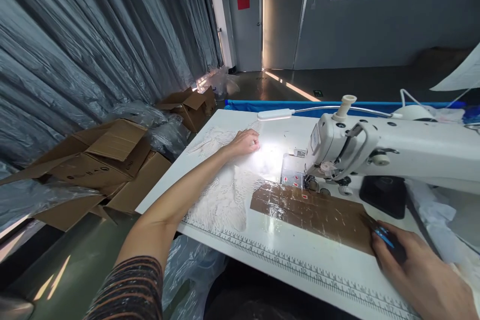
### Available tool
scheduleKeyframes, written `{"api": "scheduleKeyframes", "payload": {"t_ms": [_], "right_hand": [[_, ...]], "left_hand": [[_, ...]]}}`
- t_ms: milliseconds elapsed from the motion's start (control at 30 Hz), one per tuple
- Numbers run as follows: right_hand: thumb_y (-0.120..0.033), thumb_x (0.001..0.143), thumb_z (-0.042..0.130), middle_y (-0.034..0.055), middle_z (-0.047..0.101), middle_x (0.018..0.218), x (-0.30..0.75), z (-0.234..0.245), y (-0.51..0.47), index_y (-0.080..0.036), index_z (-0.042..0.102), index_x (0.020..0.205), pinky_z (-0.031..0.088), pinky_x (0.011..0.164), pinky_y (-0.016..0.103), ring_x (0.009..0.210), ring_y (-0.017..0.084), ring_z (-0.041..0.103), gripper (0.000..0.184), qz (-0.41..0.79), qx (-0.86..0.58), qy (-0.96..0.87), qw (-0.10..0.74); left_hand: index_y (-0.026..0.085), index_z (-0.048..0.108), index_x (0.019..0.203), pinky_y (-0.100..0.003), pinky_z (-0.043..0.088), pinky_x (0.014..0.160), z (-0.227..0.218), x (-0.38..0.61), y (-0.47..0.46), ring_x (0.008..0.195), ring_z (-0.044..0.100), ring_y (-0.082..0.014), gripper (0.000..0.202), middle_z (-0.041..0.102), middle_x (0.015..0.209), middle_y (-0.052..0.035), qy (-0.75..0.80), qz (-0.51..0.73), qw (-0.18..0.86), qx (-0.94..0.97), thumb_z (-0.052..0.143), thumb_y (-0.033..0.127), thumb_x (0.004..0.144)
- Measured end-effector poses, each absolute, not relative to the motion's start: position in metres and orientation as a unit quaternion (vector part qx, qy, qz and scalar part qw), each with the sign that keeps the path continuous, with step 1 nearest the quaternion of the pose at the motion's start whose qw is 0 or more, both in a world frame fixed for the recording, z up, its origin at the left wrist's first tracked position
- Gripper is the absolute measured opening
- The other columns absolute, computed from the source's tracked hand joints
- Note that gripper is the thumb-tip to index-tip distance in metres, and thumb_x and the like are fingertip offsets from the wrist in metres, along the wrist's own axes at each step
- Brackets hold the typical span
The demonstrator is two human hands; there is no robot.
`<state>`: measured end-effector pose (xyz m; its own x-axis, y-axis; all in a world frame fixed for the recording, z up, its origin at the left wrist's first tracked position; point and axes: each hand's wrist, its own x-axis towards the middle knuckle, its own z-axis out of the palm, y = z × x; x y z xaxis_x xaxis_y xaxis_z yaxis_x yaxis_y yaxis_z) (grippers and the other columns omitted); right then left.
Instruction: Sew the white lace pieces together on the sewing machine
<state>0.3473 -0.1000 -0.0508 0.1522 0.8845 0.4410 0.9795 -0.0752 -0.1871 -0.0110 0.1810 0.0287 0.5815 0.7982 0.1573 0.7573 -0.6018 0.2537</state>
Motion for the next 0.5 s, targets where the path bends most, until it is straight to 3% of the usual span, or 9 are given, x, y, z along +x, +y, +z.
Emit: {"api": "scheduleKeyframes", "payload": {"t_ms": [100, 233, 400, 500], "right_hand": [[-0.045, 0.084, 0.057, 0.0111, 0.073, 0.094, 0.344, -0.054, -0.099, -0.029, 0.066, 0.103, 0.044, 0.037, 0.038, 0.056, 0.028, 0.067, 0.026, -0.114, -0.707, -0.657, 0.235], [-0.045, 0.092, 0.044, 0.0105, 0.069, 0.105, 0.332, -0.053, -0.105, -0.021, 0.060, 0.115, 0.045, 0.042, 0.034, 0.066, 0.026, 0.067, 0.038, -0.104, -0.732, -0.638, 0.217], [-0.047, 0.093, 0.042, 0.0077, 0.069, 0.105, 0.331, -0.053, -0.107, -0.022, 0.059, 0.117, 0.047, 0.052, 0.034, 0.074, 0.025, 0.067, 0.039, -0.103, -0.730, -0.639, 0.219], [-0.047, 0.092, 0.047, 0.0066, 0.070, 0.098, 0.340, -0.057, -0.105, -0.022, 0.059, 0.116, 0.050, 0.055, 0.031, 0.074, 0.023, 0.068, 0.036, -0.084, -0.694, -0.665, 0.261]], "left_hand": [[0.019, 0.064, 0.094, -0.040, 0.044, 0.102, 0.034, -0.012, 0.180, 0.117, 0.057, -0.0240, 0.016, 0.059, 0.127, -0.0086, 0.445, 0.149, 0.059, 0.881, 0.052, 0.027, 0.087], [0.017, 0.055, 0.120, -0.048, 0.040, 0.105, 0.040, -0.005, 0.176, 0.127, 0.048, -0.0288, 0.033, 0.050, 0.138, -0.0141, 0.435, 0.169, 0.026, 0.884, 0.051, 0.022, 0.087], [0.016, 0.061, 0.110, -0.045, 0.040, 0.102, 0.031, 0.028, 0.160, 0.120, 0.053, -0.0262, 0.025, 0.058, 0.128, -0.0126, 0.365, 0.142, 0.022, 0.920, 0.047, 0.028, 0.093], [0.018, 0.058, 0.119, -0.043, 0.041, 0.100, 0.022, 0.050, 0.152, 0.120, 0.054, -0.0258, 0.029, 0.057, 0.132, -0.0127, 0.319, 0.119, 0.031, 0.940, 0.046, 0.029, 0.094]]}}
